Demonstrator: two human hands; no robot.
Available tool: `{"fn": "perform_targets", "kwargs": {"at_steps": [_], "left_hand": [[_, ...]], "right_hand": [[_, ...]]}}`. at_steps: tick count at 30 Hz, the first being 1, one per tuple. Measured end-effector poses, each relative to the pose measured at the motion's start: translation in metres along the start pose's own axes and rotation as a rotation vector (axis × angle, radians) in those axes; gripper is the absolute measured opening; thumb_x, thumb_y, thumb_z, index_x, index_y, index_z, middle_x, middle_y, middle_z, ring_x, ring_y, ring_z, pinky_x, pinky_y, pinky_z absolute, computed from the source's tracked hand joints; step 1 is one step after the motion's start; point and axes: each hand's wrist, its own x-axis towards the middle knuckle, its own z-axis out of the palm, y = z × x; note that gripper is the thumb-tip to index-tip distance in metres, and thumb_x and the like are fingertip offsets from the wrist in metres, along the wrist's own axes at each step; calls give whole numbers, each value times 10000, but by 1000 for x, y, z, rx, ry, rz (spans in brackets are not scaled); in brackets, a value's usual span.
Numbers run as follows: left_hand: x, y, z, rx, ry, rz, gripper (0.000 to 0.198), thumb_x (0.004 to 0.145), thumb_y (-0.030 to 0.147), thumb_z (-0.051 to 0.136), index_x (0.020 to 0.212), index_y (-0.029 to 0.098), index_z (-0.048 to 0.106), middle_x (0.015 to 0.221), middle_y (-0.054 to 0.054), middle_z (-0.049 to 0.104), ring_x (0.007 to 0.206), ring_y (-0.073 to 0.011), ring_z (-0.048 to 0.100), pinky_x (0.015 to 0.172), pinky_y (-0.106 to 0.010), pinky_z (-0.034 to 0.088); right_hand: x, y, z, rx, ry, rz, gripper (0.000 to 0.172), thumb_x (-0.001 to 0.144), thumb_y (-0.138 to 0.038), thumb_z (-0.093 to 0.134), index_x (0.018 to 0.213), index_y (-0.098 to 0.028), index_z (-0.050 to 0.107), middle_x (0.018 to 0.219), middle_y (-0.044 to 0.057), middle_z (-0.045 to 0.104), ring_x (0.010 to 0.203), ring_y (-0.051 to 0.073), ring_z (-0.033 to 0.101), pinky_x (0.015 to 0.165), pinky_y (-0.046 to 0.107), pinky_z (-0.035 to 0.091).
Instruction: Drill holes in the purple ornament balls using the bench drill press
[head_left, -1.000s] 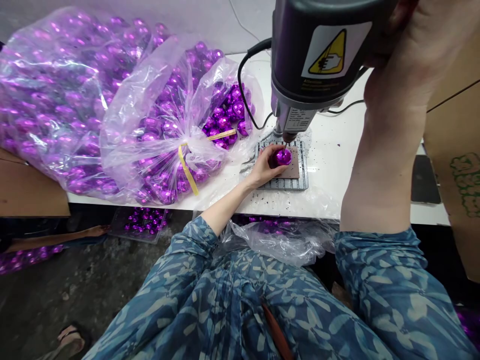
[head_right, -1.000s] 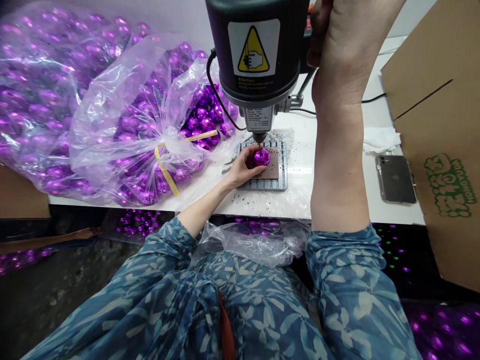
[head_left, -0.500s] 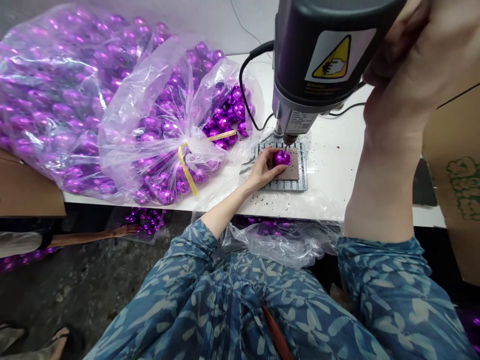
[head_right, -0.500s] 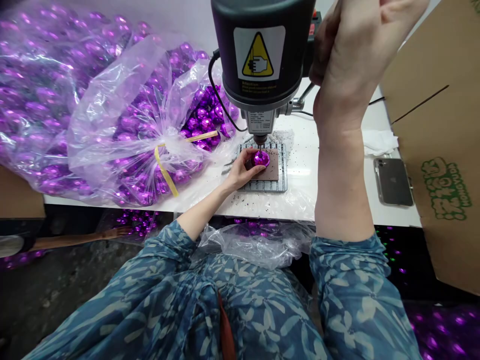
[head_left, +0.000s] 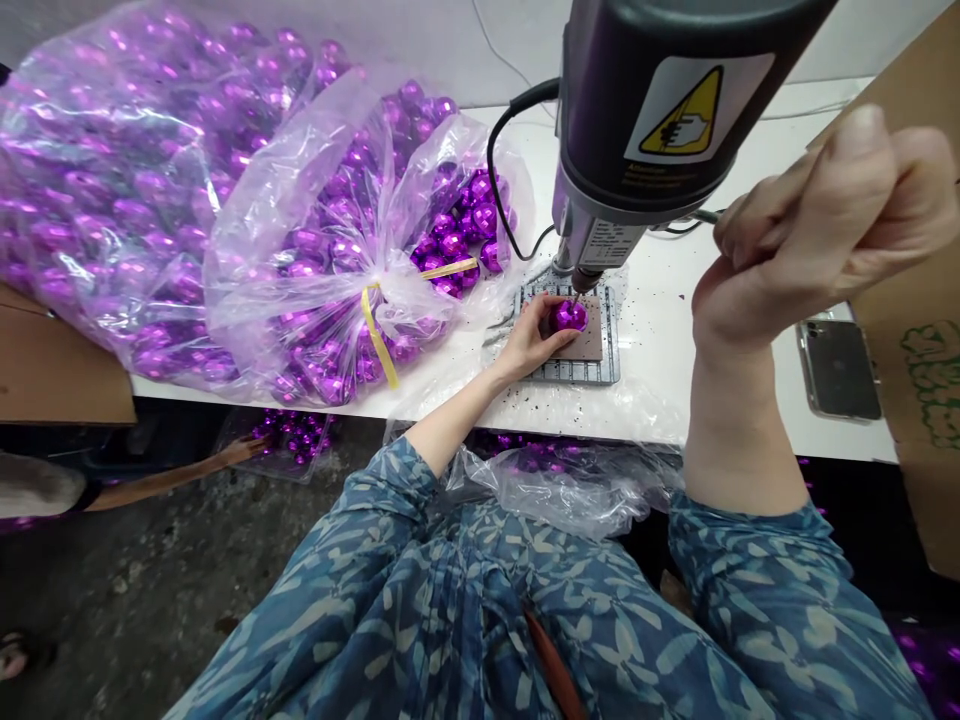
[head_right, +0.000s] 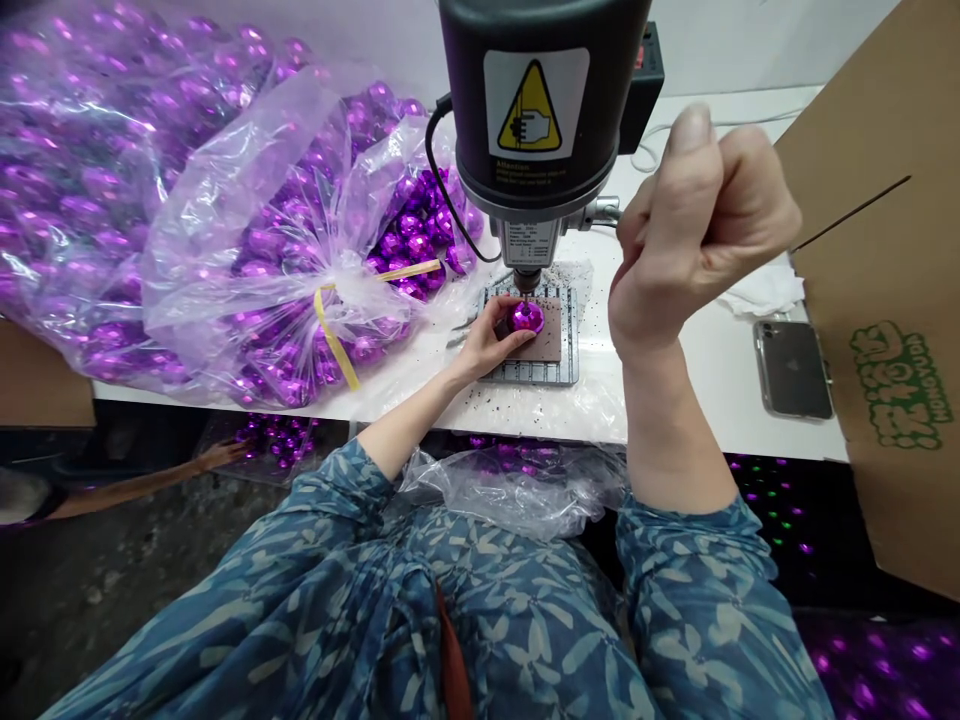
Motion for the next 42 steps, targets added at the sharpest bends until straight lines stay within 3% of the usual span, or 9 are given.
{"fn": "perform_targets", "kwargs": {"at_steps": [4, 9, 14, 26, 29, 33, 37, 40, 42], "left_hand": [[0, 0, -1, 14, -9, -5, 565, 913, 589, 813, 1323, 259, 609, 1276, -93, 674, 1218, -288, 643, 1129, -486, 504], [0, 1, -2, 19, -28, -7, 584, 915, 607, 804, 1333, 254, 599, 1296, -104, 666, 1237, -296, 638, 1139, -502, 501], [0, 0, -3, 30, -19, -6, 594, 918, 617, 795, 1339, 247, 597, 1292, -108, 657, 1230, -299, 636, 1151, -522, 492], [0, 0, 0, -34, -45, -7, 583, 926, 609, 786, 1324, 252, 555, 1268, -101, 684, 1229, -290, 676, 1109, -489, 529], [0, 2, -1, -34, -41, -27, 569, 919, 578, 810, 1312, 246, 567, 1277, -102, 685, 1228, -283, 679, 1110, -482, 535], [0, 5, 0, -24, -23, -56, 540, 919, 532, 831, 1297, 241, 577, 1285, -107, 690, 1267, -286, 672, 1134, -494, 529], [-12, 16, -1, 96, 75, -24, 576, 858, 532, 892, 1251, 237, 591, 1344, -131, 683, 1437, -340, 582, 1193, -535, 494], [-42, 35, -3, 248, 138, 48, 552, 854, 603, 869, 1180, 240, 612, 1213, -116, 721, 1272, -344, 662, 1086, -554, 546], [-71, 52, -6, 270, 37, 137, 490, 893, 647, 808, 1142, 260, 638, 1081, -84, 744, 1058, -304, 712, 949, -510, 592]], "right_hand": [[-9, 5, -6, 20, 12, -55, 711, 904, -520, 702, 597, -131, 193, 455, -68, 95, 379, -18, 267, 479, 216, 109], [-14, 14, -10, 13, 22, -94, 722, 931, -541, 697, 623, -143, 178, 449, -56, 120, 372, 4, 263, 436, 223, 128], [-19, 33, -19, 42, 58, -221, 799, 918, -538, 721, 709, -166, 46, 449, -60, 45, 336, 14, 140, 363, 231, 142], [-41, 53, -42, 131, 2, -311, 693, 912, -455, 700, 670, -147, 127, 441, -88, 84, 371, -10, 108, 424, 185, 169], [-35, 38, -31, 147, 11, -253, 688, 920, -419, 708, 629, -130, 156, 449, -69, 113, 370, -9, 187, 421, 191, 151], [1, 16, -1, 123, -12, -81, 690, 900, -388, 749, 603, -135, 181, 495, -62, 193, 416, -17, 314, 473, 198, 154], [34, 19, 19, 116, -7, 108, 581, 930, -171, 617, 634, -223, 120, 500, -63, 155, 350, 27, 261, 409, 260, 28], [42, 25, 19, 5, 42, 205, 520, 968, -139, 520, 612, -221, 149, 536, -46, 218, 358, 22, 312, 425, 262, 16], [42, 25, 14, -46, 20, 249, 520, 972, -194, 576, 605, -205, 207, 541, -49, 252, 361, 12, 322, 443, 252, 36]]}}
